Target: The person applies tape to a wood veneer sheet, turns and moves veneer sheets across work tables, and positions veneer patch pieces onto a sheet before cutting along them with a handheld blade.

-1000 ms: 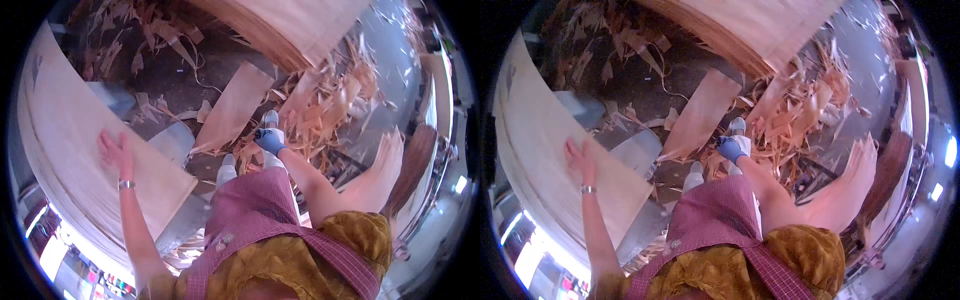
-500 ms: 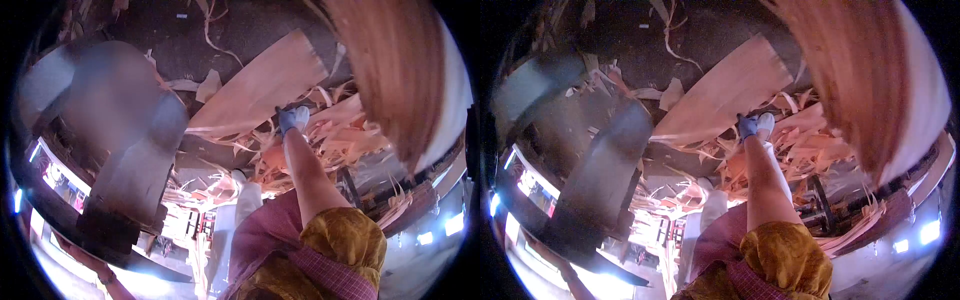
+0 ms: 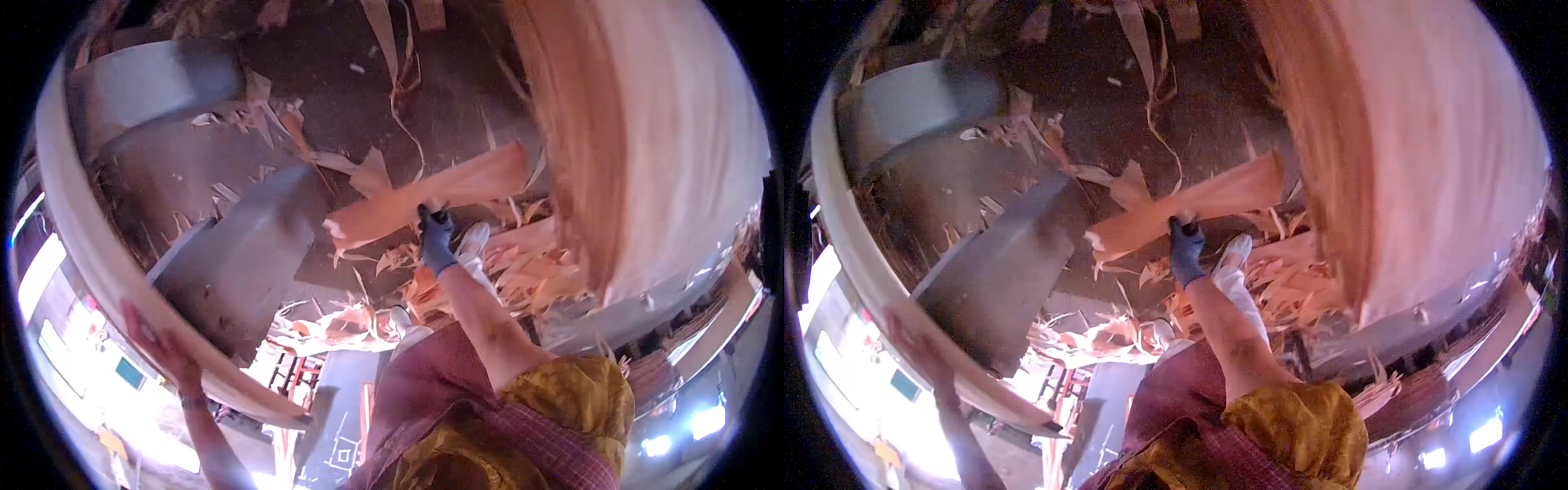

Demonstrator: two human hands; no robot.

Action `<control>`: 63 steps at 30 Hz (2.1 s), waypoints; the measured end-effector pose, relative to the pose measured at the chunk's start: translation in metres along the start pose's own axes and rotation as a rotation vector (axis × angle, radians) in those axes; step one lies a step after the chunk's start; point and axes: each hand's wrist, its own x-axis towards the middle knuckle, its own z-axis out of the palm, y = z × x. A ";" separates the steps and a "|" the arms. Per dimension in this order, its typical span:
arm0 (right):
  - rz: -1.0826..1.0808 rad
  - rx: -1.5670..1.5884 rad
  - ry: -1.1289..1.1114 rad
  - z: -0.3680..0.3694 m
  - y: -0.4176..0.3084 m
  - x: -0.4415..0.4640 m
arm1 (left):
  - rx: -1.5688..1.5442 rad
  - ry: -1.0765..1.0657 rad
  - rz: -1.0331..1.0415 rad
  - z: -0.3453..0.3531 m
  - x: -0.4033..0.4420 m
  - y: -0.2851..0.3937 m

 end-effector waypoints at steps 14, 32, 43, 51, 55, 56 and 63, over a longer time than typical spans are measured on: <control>-1.013 -0.375 -0.755 0.171 -0.503 -0.263 | 0.058 -0.012 -0.071 -0.045 0.025 0.031; -0.548 -0.888 -1.560 0.375 -0.845 -0.293 | -1.664 0.052 0.035 -0.115 0.523 0.147; -0.391 -0.695 -1.400 0.621 -0.971 -0.009 | -1.257 -0.453 -0.423 0.061 0.774 0.232; -0.389 -0.988 -1.149 0.667 -1.000 0.096 | -1.336 -0.181 -0.783 0.125 0.852 0.234; -1.604 -2.539 -0.524 0.647 -1.006 0.163 | -1.096 -0.053 -0.784 0.088 0.906 0.211; -1.827 -2.868 -0.410 0.643 -1.001 0.174 | -1.047 -0.026 -0.757 0.072 0.920 0.206; -1.235 -2.469 -0.817 0.663 -0.973 0.199 | -0.829 0.233 -0.505 -0.025 0.980 0.177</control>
